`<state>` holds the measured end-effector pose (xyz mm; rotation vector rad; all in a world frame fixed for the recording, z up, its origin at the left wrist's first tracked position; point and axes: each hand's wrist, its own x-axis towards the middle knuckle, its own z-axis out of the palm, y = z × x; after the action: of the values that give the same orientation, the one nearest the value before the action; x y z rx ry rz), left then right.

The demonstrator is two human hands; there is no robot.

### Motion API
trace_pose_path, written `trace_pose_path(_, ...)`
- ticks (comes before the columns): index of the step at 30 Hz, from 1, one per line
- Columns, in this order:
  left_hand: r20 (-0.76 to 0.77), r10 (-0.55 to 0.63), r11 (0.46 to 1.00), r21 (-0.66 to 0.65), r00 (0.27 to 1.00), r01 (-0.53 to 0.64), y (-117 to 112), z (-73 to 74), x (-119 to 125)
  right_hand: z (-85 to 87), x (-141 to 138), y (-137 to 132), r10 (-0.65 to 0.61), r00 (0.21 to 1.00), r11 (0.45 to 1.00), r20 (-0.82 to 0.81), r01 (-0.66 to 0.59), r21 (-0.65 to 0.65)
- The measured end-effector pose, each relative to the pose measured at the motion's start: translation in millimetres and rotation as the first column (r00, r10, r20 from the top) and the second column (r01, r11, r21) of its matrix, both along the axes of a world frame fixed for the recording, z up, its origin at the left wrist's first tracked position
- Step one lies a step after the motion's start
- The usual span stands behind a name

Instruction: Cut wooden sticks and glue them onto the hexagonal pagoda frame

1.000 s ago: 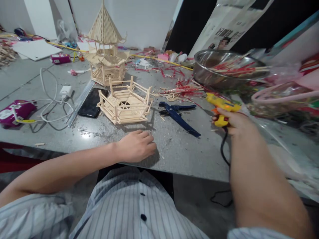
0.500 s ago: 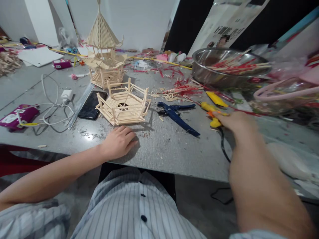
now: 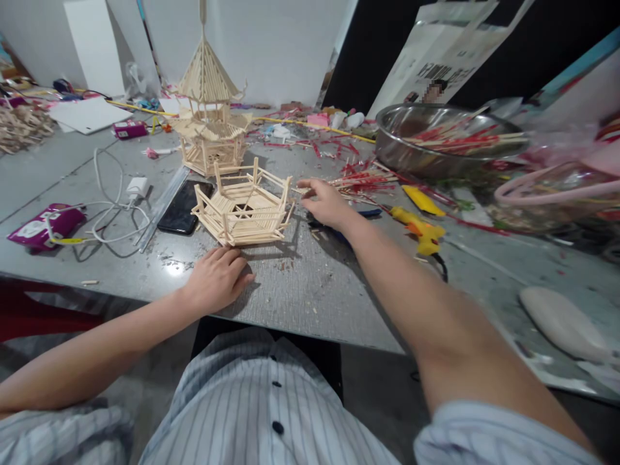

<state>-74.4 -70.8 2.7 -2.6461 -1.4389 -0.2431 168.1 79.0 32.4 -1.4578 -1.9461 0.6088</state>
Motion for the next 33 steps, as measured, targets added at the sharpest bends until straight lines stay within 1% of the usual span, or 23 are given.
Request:
trace_pose_path(2, -0.014, 0.017, 1.000, -0.004, 1.000, -0.017, -2, 0.7, -1, -7.3, -15, 13, 0.022, 0.999, 1.000, -0.033, -0.022, 0.004)
trace_pose_path(4, -0.016, 0.020, 1.000, -0.012, 1.000, -0.020, -3, 0.6, -1, -11.5, -23, 22, 0.070, 0.995, 0.997, -0.070, -0.072, -0.027)
trace_pose_path(7, -0.003, 0.002, 1.000, -0.003, 1.000, -0.002, -2, -1.3, -4, -13.7, -23, 28, 0.112, 0.991, 0.989, -0.074, -0.119, -0.088)
trace_pose_path(10, 0.030, 0.002, 1.000, -0.001, 1.000, -0.002, 1, -3.1, -8, -12.1, -16, 27, 0.125, 0.992, 0.988, -0.023, -0.127, -0.091)
trace_pose_path(15, 0.102, 0.059, 0.998, -0.031, 0.993, -0.056, 12, -0.6, -17, -2.8, -4, 10, 0.088, 0.986, 0.996, 0.138, -0.085, -0.028)
trace_pose_path(18, 0.110, 0.083, 0.995, -0.055, 0.990, -0.077, 22, 2.4, -20, 2.4, 2, -5, 0.083, 0.982, 0.996, 0.172, -0.079, -0.032)
trace_pose_path(21, 0.083, 0.110, 0.992, -0.064, 0.990, -0.105, 32, 6.1, -21, 3.9, 7, -18, 0.074, 0.984, 0.997, 0.160, -0.069, -0.041)
trace_pose_path(26, -0.081, 0.148, 0.983, -0.098, 0.986, -0.156, 46, 13.7, -18, 0.6, 13, -34, 0.078, 0.992, 0.996, 0.098, -0.074, -0.045)
trace_pose_path(28, -0.124, 0.163, 0.979, -0.105, 0.979, -0.176, 49, 15.5, -18, -1.6, 14, -39, 0.075, 0.994, 0.996, 0.077, -0.072, -0.042)
trace_pose_path(33, -0.125, 0.193, 0.965, -0.155, 0.973, -0.211, 58, 17.4, -20, -6.4, 15, -55, 0.083, 0.994, 0.996, 0.074, -0.081, -0.022)
